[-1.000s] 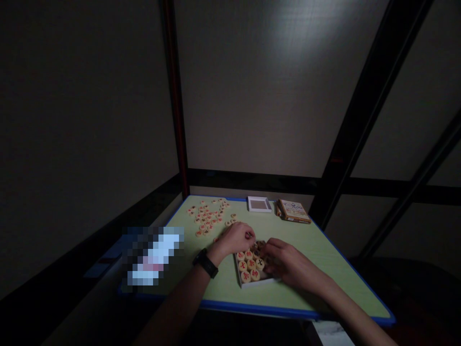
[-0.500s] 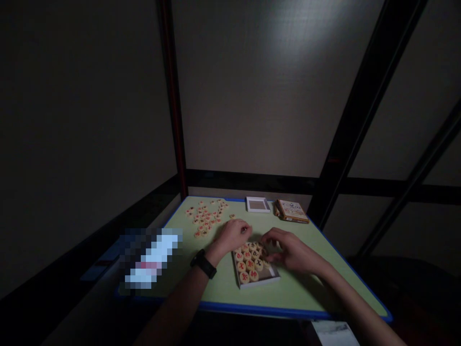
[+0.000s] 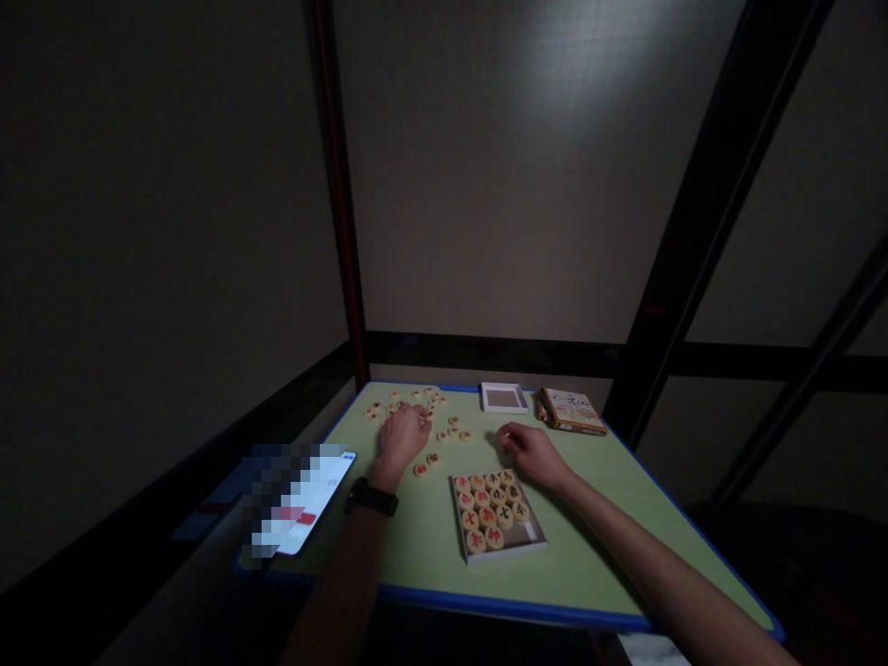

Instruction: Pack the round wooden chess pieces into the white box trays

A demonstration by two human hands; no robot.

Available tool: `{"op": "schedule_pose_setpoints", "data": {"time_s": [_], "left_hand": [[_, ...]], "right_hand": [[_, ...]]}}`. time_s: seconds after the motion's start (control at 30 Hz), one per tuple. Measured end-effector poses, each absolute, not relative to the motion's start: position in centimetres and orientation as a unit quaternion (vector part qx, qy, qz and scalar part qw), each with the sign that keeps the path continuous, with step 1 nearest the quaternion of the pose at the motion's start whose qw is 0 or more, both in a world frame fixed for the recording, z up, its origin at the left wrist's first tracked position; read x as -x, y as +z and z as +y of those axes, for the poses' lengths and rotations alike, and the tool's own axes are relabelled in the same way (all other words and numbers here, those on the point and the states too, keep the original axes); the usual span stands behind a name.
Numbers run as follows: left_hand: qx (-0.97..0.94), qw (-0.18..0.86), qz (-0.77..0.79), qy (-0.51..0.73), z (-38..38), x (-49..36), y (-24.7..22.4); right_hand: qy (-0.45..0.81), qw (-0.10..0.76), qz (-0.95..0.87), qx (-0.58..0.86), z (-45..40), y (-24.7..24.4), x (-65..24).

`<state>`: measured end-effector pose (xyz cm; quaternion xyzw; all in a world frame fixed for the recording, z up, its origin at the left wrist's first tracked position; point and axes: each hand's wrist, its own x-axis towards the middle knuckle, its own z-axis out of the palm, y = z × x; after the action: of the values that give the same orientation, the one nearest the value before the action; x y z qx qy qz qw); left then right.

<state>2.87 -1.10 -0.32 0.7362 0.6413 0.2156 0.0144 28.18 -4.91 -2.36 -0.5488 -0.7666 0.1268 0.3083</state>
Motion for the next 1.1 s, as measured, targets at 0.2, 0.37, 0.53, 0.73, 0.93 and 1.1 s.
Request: {"op": "schedule_pose_setpoints", "data": {"time_s": [0.2, 0.37, 0.53, 0.73, 0.93, 1.1], "left_hand": [[-0.786, 0.034, 0.601, 0.142, -1.1, -3.1, -1.2], [-0.776, -0.004, 0.601, 0.193, -0.4, -2.5, -1.4], [-0.754, -0.036, 0.633, 0.169, -0.1, -2.1, -1.8], [-0.772, -0.002, 0.620, 0.143, 0.1, -2.6, -2.8], [-0.789, -0.009, 0.595, 0.148, 0.1, -2.6, -2.9], [-0.796, -0.043, 0.583, 0.157, -0.3, -3.0, -2.6]], "right_hand": [[0.057, 0.265, -0.763, 0.586, -5.2, -3.3, -29.5], [0.025, 0.228, -0.771, 0.594, -5.1, -3.2, -29.4], [-0.001, 0.199, -0.780, 0.594, -5.4, -3.0, -29.1], [-0.005, 0.191, -0.786, 0.588, -5.4, -2.9, -29.1], [0.003, 0.196, -0.788, 0.583, -5.6, -2.8, -29.0], [-0.002, 0.200, -0.789, 0.581, -5.5, -2.9, -28.9]]}}
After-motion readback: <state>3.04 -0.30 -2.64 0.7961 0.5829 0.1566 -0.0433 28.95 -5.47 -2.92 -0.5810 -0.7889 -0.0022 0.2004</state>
